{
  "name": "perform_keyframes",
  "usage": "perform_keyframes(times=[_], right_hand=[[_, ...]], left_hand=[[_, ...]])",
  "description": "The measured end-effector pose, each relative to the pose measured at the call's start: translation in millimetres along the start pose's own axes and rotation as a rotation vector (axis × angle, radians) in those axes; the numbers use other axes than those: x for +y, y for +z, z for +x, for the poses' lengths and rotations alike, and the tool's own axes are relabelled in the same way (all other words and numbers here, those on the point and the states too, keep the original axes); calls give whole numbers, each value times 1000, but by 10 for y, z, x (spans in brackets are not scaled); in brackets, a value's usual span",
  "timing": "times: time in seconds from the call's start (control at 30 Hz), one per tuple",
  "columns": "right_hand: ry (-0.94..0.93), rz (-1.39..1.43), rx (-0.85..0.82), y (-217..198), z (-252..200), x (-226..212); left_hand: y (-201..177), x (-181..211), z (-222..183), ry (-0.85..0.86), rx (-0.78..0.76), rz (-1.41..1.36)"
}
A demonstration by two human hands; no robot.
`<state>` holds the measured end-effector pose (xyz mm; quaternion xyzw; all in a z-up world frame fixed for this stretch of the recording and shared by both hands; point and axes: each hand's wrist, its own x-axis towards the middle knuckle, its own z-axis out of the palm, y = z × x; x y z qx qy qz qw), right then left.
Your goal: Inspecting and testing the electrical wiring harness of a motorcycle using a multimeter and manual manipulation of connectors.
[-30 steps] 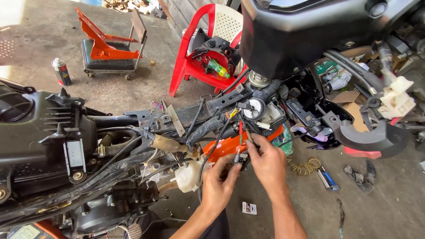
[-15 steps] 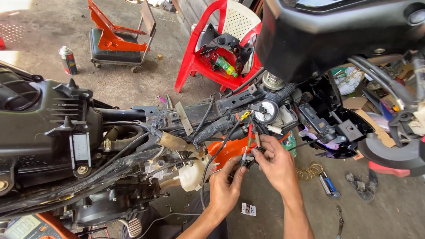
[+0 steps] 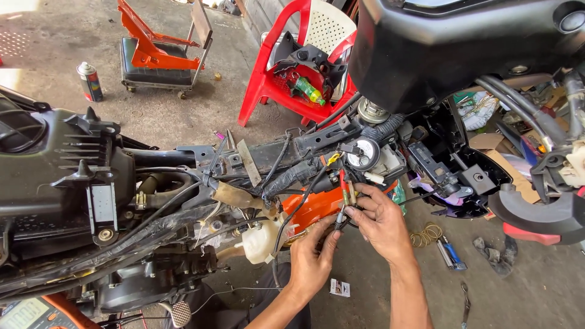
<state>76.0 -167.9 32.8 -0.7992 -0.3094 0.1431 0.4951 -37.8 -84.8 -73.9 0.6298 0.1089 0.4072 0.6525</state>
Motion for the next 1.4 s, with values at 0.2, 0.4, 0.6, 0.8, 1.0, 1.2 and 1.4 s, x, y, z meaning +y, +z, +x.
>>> perform_keyframes(times=[0.2,0.4,0.6,0.8,1.0,1.2,1.4], right_hand=[[-12,38,4,-12,24,63],[-52,37,0,-18,23,97],[-35,22,6,22,4,46],[-34,14,-6,43,-6,62],[-24,-51,-3,53,-34,29],[-44,-117,36,92,-68,2],[-28,-120,85,36,-6,200]], left_hand=[[34,-50,-30,35,18,24],[138,-102,-27,22,44,-148],[471,-266,-145,-160,137,-694],[641,-286,-101,-173,216,-994],[487,-230,-35,-134,166,-812],[320,-69,35,-217,90,-804],[277,-18,75,-391,70,-1018]])
